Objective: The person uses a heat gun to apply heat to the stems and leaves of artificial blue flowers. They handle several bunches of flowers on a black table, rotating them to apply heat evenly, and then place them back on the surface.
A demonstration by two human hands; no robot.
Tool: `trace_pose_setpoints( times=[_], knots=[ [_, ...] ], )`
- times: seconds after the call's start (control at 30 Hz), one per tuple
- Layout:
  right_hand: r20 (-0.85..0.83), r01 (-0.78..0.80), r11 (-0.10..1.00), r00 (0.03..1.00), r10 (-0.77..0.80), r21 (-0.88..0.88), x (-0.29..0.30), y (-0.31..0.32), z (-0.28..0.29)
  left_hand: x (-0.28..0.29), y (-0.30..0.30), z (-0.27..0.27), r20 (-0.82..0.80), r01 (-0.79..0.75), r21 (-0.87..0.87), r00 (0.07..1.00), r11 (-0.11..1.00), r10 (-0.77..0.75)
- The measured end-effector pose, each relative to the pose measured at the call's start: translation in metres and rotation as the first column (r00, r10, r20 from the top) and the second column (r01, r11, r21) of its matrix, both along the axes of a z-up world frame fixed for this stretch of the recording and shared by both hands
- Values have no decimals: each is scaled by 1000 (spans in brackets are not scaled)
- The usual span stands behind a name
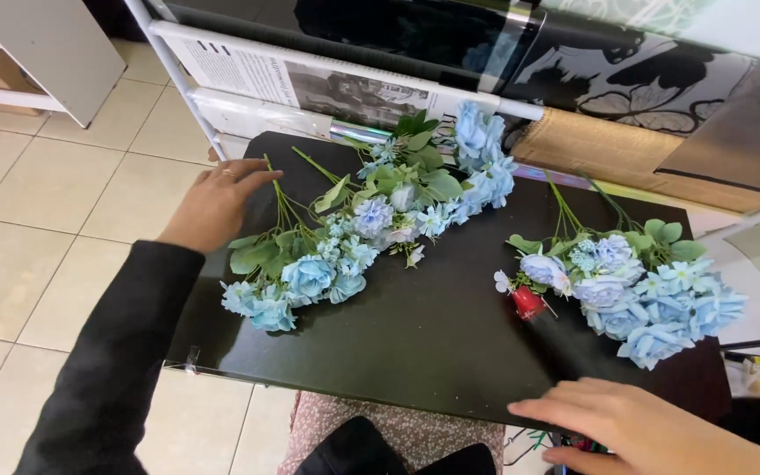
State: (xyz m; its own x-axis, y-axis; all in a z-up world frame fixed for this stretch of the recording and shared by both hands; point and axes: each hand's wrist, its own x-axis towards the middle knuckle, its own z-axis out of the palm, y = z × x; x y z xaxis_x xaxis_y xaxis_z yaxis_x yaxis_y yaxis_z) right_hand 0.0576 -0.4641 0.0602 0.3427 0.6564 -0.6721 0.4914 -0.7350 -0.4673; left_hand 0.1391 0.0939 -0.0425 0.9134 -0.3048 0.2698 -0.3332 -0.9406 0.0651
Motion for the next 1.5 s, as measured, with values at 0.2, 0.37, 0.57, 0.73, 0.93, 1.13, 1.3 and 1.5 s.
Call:
trace_pose_setpoints(
  times=[0.2, 0.37, 0.57, 0.73, 0.93, 1.13, 1.3, 1.5],
  knots=[
    [115, 762, 648, 645, -756, -15, -50, -103, -24, 41, -1, -47, -41, 217, 147, 976, 965, -213],
    [-216, 472, 879, 867, -450, 64, -49, -291, -149, 11, -4, -12, 22, 251, 16, 968, 968, -251],
    [-303, 869, 486, 439, -846, -99, -70, -207, -102, -29, -20, 37, 246, 409, -128, 896, 904, -370],
    [94, 777, 610, 603, -792, 158, -101, -118, -57, -27, -9, -37, 123, 170, -290, 983, 942, -139],
    [-150, 416, 593, 883, -445, 690, -71, -13, -63, -62, -122, 3, -64, 37, -714, 991, 699, -118],
    [-211, 443, 456, 855, -475, 772, -47, 57, -90, -97, -194, -8, -248, -237, -968, 897, 76, -366],
    [-320, 422, 81, 785, -530, 903, -35, 109, -126, -136, -261, -30, -318, -371, -927, 855, -54, -411],
    [-179, 337, 82, 674, -717, 938, -46, 101, -129, -163, -280, -35, -247, -170, -964, 857, 204, -453]
  ],
)
